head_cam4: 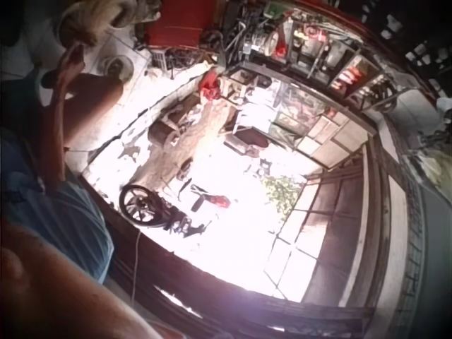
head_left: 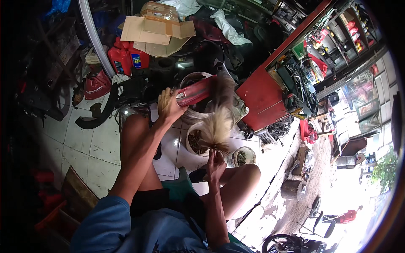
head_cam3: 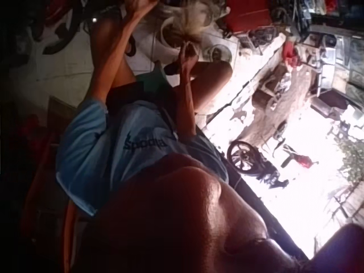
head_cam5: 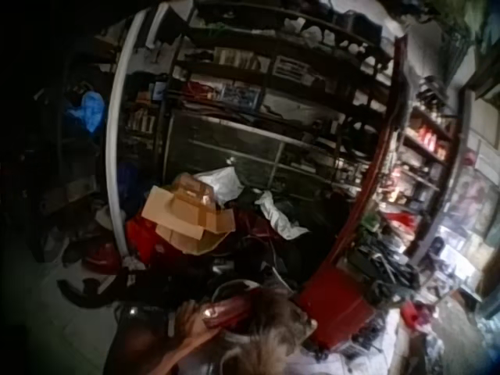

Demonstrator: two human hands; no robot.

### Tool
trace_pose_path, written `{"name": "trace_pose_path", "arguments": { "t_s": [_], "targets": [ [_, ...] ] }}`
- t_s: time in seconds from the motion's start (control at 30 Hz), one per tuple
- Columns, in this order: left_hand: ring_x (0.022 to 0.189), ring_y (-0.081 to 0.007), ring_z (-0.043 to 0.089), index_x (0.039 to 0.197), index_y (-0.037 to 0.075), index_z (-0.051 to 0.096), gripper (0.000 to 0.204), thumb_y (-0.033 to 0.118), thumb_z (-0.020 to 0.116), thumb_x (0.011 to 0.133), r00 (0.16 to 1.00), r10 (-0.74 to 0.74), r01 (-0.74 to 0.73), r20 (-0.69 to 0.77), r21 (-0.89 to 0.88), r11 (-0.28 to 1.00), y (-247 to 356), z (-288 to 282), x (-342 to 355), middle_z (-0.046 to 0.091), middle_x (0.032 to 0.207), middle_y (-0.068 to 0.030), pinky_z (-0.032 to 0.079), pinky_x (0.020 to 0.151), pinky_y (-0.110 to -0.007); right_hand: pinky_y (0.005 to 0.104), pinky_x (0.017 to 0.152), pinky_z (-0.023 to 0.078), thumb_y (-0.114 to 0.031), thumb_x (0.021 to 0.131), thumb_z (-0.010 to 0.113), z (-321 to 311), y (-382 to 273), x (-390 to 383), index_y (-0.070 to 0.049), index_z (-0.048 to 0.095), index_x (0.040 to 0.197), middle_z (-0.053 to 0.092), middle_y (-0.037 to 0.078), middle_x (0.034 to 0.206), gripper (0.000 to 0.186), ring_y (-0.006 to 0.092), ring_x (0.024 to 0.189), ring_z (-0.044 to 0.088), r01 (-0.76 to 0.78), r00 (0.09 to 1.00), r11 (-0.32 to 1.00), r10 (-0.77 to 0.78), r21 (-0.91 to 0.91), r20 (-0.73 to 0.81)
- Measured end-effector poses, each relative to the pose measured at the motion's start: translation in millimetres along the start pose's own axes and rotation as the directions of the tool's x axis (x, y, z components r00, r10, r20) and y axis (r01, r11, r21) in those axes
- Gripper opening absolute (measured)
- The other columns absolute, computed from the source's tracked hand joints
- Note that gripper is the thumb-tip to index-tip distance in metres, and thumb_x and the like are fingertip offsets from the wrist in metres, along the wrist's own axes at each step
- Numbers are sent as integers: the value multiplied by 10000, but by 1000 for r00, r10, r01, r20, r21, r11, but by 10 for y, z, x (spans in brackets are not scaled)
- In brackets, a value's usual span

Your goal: The person cleans various motorcycle parts, including a plastic cover and a taillight assembly, by brushing them with a feather duster.

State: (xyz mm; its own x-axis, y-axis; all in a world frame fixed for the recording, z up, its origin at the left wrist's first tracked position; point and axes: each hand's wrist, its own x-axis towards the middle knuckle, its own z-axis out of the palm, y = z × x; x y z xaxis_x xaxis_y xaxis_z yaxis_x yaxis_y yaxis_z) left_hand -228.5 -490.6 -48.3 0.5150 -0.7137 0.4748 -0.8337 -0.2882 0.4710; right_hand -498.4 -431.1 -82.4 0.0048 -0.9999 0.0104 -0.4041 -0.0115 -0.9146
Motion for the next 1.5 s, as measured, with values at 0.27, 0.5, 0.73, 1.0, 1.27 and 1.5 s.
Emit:
{"name": "trace_pose_path", "arguments": {
  "t_s": [0.27,0.5,0.73,1.0,1.27,1.5],
  "targets": [
    [955,-298,539,1101,100,631,587,297,844,590,1000,5,-5,2,-10,1000,-24,-28,7,546,990,-124,440,815,-410,297,592,423,-258,932,639,20,128,32,60,627,879,595,106,663,322,101,633,445,-47,999,999,47,9,-23],
    [954,-312,554,1121,81,633,608,279,855,591,1000,-9,10,24,-40,999,26,-51,25,550,993,-137,464,831,-417,286,581,401,-267,951,618,52,277,68,58,595,869,531,72,657,337,102,629,422,50,998,998,-51,-42,-31],
    [970,-309,553,1137,79,623,620,276,856,597,998,-51,53,45,-51,997,-29,-72,25,547,1005,-134,466,861,-416,316,511,245,-270,967,594,91,252,56,29,432,706,333,6,616,429,93,601,289,175,984,983,-176,-61,-12],
    [966,-314,549,1140,80,620,628,285,862,598,1000,-17,18,20,-71,997,-37,-85,18,548,1005,-133,466,849,-416,281,518,305,-249,977,585,59,131,21,57,529,738,413,-22,621,391,77,612,358,100,995,984,-100,145,-9],
    [954,-318,560,1135,85,625,619,280,855,594,999,-27,29,20,-88,996,-40,-61,2,554,980,-134,470,839,-417,303,522,260,-269,973,582,93,6,-21,36,453,723,363,9,615,415,95,612,310,88,995,988,-92,124,28],
    [957,-307,560,1134,86,621,618,282,857,598,1000,-18,18,6,-63,998,-25,2,-27,548,994,-132,475,840,-418,300,524,300,-290,971,579,50,176,28,48,529,764,434,17,602,400,91,612,347,-5,998,1000,6,17,-56]
  ]
}}
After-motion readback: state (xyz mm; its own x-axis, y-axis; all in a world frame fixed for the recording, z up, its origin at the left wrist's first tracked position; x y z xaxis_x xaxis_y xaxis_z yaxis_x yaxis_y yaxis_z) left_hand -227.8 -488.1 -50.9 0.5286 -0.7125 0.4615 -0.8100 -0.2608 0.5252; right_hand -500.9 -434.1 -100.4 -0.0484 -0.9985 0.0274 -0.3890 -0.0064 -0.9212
